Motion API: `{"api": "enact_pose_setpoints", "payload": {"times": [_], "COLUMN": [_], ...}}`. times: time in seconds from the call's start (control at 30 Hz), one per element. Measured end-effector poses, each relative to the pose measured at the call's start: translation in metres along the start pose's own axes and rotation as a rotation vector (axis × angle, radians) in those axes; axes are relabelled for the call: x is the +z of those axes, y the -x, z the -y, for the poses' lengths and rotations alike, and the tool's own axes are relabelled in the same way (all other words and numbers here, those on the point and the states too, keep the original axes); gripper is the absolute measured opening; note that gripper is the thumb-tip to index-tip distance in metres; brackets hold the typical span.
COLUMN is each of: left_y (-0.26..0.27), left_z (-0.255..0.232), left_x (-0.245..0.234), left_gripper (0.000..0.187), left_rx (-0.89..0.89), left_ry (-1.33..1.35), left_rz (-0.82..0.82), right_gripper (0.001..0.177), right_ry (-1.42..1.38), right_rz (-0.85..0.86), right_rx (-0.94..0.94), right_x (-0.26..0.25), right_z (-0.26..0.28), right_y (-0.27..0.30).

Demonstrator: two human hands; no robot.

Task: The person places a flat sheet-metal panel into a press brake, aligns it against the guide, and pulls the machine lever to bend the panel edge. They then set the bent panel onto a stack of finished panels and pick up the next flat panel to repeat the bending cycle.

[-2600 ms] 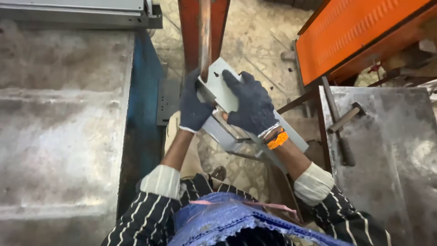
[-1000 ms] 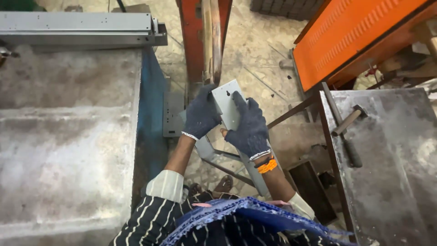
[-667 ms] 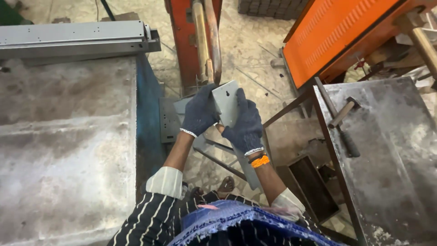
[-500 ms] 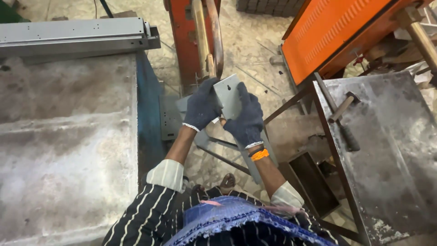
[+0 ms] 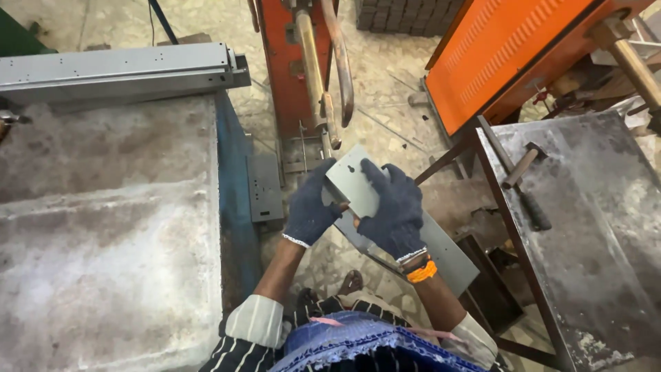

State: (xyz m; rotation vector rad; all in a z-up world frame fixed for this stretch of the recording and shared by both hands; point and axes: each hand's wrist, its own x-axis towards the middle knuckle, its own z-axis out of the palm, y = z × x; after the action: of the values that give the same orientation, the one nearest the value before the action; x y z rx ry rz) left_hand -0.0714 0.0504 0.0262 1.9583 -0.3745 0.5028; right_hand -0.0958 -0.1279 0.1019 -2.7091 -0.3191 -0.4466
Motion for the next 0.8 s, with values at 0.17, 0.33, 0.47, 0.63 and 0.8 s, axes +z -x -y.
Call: {"api": "enact_pose_setpoints", "payload": {"times": [0.17, 0.33, 0.47, 0.63, 0.8], "left_y": [0.009, 0.037, 0.063, 0.107, 0.091], "left_z": [0.013, 0.017, 0.018, 0.066, 0.061], "left_x": [-0.016, -0.018, -0.003, 0.035, 0.042], "left_gripper": [0.075, 0.07, 0.055, 0.022, 0.039], "left_rx": [-0.015, -0.014, -0.083, -0.434, -0.511], "left_ry": [-0.067, -0.242, -0.286, -0.324, -0.075], "left_rz": [0.199, 0.181, -0.025, -0.267, -0.63], "right_gripper": [0.107, 0.106, 0.108, 0.105, 0.106], "right_ry": [-0.039, -0.034, -0.022, -0.071, -0.242], "right_rz": [0.019, 0.063, 0.085, 0.072, 0.103], "right_rx": [0.016, 0.054, 0.019, -0.075, -0.17], "right_x": [-0.008, -0.011, -0.014, -0.029, -0.066], "right_z": [0.005, 0.013, 0.012, 0.004, -0.009], "right_y": [0.019, 0.036, 0.038, 0.038, 0.03]}}
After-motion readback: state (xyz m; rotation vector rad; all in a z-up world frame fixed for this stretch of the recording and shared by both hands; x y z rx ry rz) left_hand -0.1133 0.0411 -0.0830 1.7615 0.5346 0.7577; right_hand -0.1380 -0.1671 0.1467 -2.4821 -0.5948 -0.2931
